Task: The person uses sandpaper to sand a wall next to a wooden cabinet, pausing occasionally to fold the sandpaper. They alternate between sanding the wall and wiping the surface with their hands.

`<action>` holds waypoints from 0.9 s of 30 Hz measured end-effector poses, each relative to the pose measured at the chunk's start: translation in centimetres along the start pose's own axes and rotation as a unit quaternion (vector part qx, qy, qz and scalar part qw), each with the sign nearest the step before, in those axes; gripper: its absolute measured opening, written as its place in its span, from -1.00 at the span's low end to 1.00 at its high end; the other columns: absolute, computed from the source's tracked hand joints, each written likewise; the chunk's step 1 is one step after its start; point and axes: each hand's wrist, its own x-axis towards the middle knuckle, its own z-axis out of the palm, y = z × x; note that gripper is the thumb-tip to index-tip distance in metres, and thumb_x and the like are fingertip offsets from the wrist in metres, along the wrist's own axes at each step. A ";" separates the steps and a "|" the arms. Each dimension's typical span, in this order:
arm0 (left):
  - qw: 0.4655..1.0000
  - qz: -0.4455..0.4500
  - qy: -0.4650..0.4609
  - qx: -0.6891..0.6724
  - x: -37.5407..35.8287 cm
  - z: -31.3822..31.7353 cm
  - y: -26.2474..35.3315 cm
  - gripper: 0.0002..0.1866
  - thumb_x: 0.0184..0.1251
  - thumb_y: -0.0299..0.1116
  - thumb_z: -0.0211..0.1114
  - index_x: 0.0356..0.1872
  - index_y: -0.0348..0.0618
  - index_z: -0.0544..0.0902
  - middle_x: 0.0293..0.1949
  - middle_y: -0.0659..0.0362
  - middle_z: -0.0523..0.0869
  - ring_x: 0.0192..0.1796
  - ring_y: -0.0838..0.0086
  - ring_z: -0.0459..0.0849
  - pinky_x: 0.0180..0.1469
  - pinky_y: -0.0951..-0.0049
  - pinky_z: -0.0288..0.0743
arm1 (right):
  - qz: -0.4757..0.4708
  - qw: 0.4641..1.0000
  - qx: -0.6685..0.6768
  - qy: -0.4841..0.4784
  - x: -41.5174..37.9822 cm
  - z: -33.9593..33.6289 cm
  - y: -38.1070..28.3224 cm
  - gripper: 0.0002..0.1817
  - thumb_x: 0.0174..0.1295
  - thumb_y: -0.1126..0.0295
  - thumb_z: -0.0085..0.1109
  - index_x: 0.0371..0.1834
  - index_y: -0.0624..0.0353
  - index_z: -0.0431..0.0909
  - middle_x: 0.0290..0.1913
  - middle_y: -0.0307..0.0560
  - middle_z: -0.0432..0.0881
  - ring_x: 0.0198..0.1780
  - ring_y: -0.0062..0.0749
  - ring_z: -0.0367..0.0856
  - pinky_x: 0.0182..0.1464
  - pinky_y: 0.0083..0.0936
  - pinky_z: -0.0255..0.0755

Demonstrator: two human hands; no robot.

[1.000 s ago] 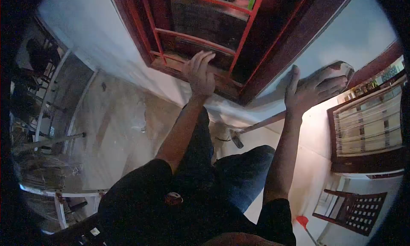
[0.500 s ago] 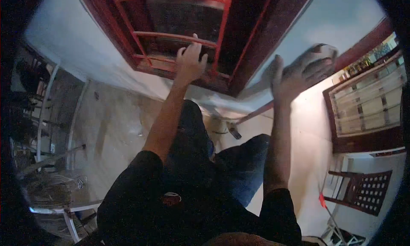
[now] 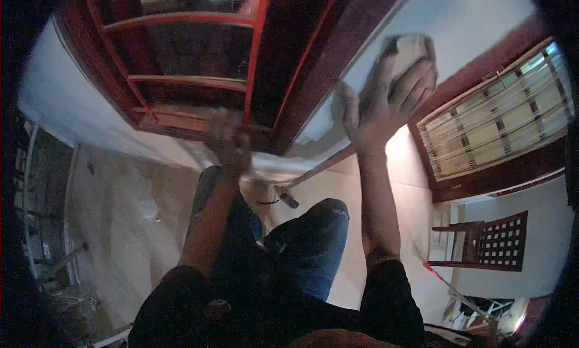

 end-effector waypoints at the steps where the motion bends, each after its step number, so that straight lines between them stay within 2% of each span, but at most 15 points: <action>1: 0.987 -0.047 -0.123 -0.089 -0.4 -1.2 3.4 -0.55 0.31 -0.34 0.18 0.24 -0.11 0.49 0.35 -0.01 0.42 0.45 0.25 0.31 0.42 -0.06 0.04 | -0.011 1.000 -0.002 0.025 -0.7 0.9 -0.1 -0.19 0.27 -0.18 0.01 0.54 -0.07 0.16 0.56 0.43 -0.14 0.55 0.42 -0.22 0.48 0.30 -0.32; 3: 0.988 0.097 -0.031 -0.113 -5.7 5.0 3.1 -0.48 0.30 -0.32 0.17 0.31 -0.09 0.44 0.39 0.03 0.38 0.48 0.28 0.27 0.46 -0.07 -0.03 | -0.078 0.987 -0.080 -0.113 -7.4 2.2 0.1 -0.21 0.23 -0.20 0.06 0.50 -0.14 0.24 0.52 0.49 -0.06 0.50 0.52 -0.12 0.45 0.36 -0.26; 4: 0.991 0.078 -0.017 -0.111 -5.8 5.5 4.2 -0.48 0.30 -0.32 0.17 0.31 -0.09 0.44 0.39 0.03 0.38 0.48 0.28 0.27 0.46 -0.07 -0.03 | -0.095 0.973 -0.080 -0.196 -10.9 2.4 -0.1 -0.27 0.22 -0.22 0.08 0.43 -0.19 0.35 0.46 0.50 0.08 0.46 0.48 0.04 0.43 0.38 -0.19; 5: 0.985 0.114 -0.088 -0.098 -5.2 5.9 5.1 -0.44 0.30 -0.30 0.16 0.36 -0.09 0.39 0.41 0.06 0.36 0.48 0.28 0.26 0.47 -0.07 -0.04 | -0.087 0.955 -0.052 -0.278 -14.4 2.6 0.4 -0.32 0.22 -0.23 0.07 0.37 -0.21 0.42 0.39 0.44 0.23 0.41 0.42 0.15 0.42 0.38 -0.14; 6: 0.971 0.151 -0.160 -0.087 -4.9 6.2 5.3 -0.39 0.29 -0.29 0.15 0.40 -0.09 0.35 0.43 0.09 0.34 0.49 0.28 0.25 0.48 -0.07 -0.05 | -0.078 0.958 0.000 -0.277 -15.8 2.7 0.7 -0.32 0.21 -0.23 0.08 0.36 -0.21 0.42 0.35 0.39 0.31 0.42 0.37 0.17 0.41 0.38 -0.13; 7: 0.974 0.146 -0.150 -0.088 -5.2 6.4 4.9 -0.39 0.29 -0.29 0.15 0.40 -0.09 0.35 0.43 0.09 0.34 0.49 0.28 0.25 0.48 -0.07 -0.05 | -0.090 0.957 -0.001 -0.275 -14.9 2.1 0.8 -0.32 0.21 -0.23 0.08 0.36 -0.21 0.42 0.35 0.39 0.31 0.42 0.37 0.17 0.41 0.38 -0.13; 9: 0.909 0.128 -0.396 -0.008 -7.5 7.0 3.2 -0.35 0.32 -0.28 0.15 0.45 -0.08 0.28 0.47 0.16 0.29 0.51 0.32 0.22 0.49 -0.03 -0.01 | -0.089 0.948 -0.021 -0.305 -12.2 0.1 1.1 -0.32 0.24 -0.26 0.04 0.37 -0.23 0.41 0.37 0.33 0.29 0.42 0.34 0.18 0.44 0.35 -0.17; 10: 0.927 0.124 -0.347 -0.070 -9.8 9.0 1.5 -0.32 0.32 -0.27 0.18 0.47 -0.03 0.24 0.49 0.19 0.25 0.51 0.38 0.20 0.49 0.00 0.02 | -0.101 0.965 -0.070 -0.234 -11.5 0.5 2.7 -0.27 0.28 -0.33 -0.10 0.46 -0.29 0.31 0.48 0.33 0.14 0.50 0.32 0.03 0.47 0.34 -0.28; 12: 0.917 0.107 -0.380 -0.052 -9.0 8.5 2.4 -0.31 0.31 -0.26 0.19 0.48 -0.01 0.23 0.51 0.21 0.22 0.52 0.41 0.19 0.49 0.01 0.02 | -0.094 0.982 -0.125 -0.110 -3.3 -1.3 1.6 -0.16 0.35 -0.33 -0.35 0.58 -0.09 0.04 0.59 0.34 -0.24 0.60 0.25 -0.36 0.48 0.31 -0.51; 17: 0.921 0.111 -0.374 -0.012 -10.3 9.2 2.0 -0.30 0.29 -0.26 0.21 0.48 0.06 0.24 0.52 0.31 0.21 0.53 0.44 0.17 0.49 0.05 0.04 | -0.054 0.997 -0.051 0.031 3.1 -1.4 1.0 -0.13 0.37 -0.30 -0.38 0.60 0.02 -0.07 0.58 0.39 -0.31 0.58 0.35 -0.38 0.48 0.29 -0.47; 19: 0.917 0.108 -0.378 -0.059 -11.0 10.8 1.0 -0.29 0.28 -0.25 0.21 0.48 0.07 0.23 0.52 0.32 0.20 0.53 0.46 0.16 0.49 0.07 0.03 | -0.093 0.992 -0.082 -0.005 -1.9 0.7 1.4 -0.09 0.35 -0.35 -0.36 0.60 0.01 -0.10 0.57 0.41 -0.33 0.56 0.45 -0.40 0.47 0.33 -0.46; 20: 0.911 0.116 -0.383 -0.104 -11.0 11.5 0.4 -0.28 0.27 -0.24 0.21 0.49 0.08 0.21 0.53 0.32 0.19 0.54 0.47 0.14 0.49 0.08 0.02 | -0.044 0.989 -0.091 -0.107 -5.5 0.5 0.0 -0.09 0.33 -0.39 -0.37 0.60 -0.05 -0.03 0.57 0.44 -0.31 0.55 0.49 -0.39 0.43 0.43 -0.51; 23: 0.902 0.141 -0.408 0.003 -9.4 8.8 1.7 -0.22 0.25 -0.23 0.19 0.52 0.12 0.15 0.55 0.34 0.14 0.55 0.50 0.10 0.51 0.11 -0.03 | -0.205 0.900 -0.188 -0.335 -18.0 1.2 0.8 -0.21 0.20 -0.40 -0.10 0.48 -0.36 0.26 0.51 0.34 0.06 0.55 0.34 -0.15 0.34 0.63 -0.58; 25: 0.907 0.140 -0.398 -0.016 -9.3 8.5 1.9 -0.23 0.26 -0.24 0.18 0.52 0.12 0.14 0.55 0.33 0.15 0.55 0.51 0.10 0.51 0.11 -0.02 | -0.125 0.914 -0.074 -0.378 -19.3 0.9 2.3 -0.21 0.18 -0.36 -0.02 0.49 -0.41 0.24 0.50 0.30 0.10 0.56 0.23 -0.11 0.35 0.62 -0.58; 27: 0.908 0.138 -0.393 -0.031 -9.9 9.2 1.3 -0.23 0.26 -0.26 0.16 0.53 0.13 0.13 0.54 0.32 0.15 0.55 0.51 0.10 0.51 0.11 -0.02 | -0.167 0.906 -0.246 -0.303 -14.3 -0.5 2.3 -0.19 0.23 -0.33 -0.08 0.52 -0.28 0.20 0.55 0.29 -0.02 0.59 0.17 -0.18 0.37 0.57 -0.57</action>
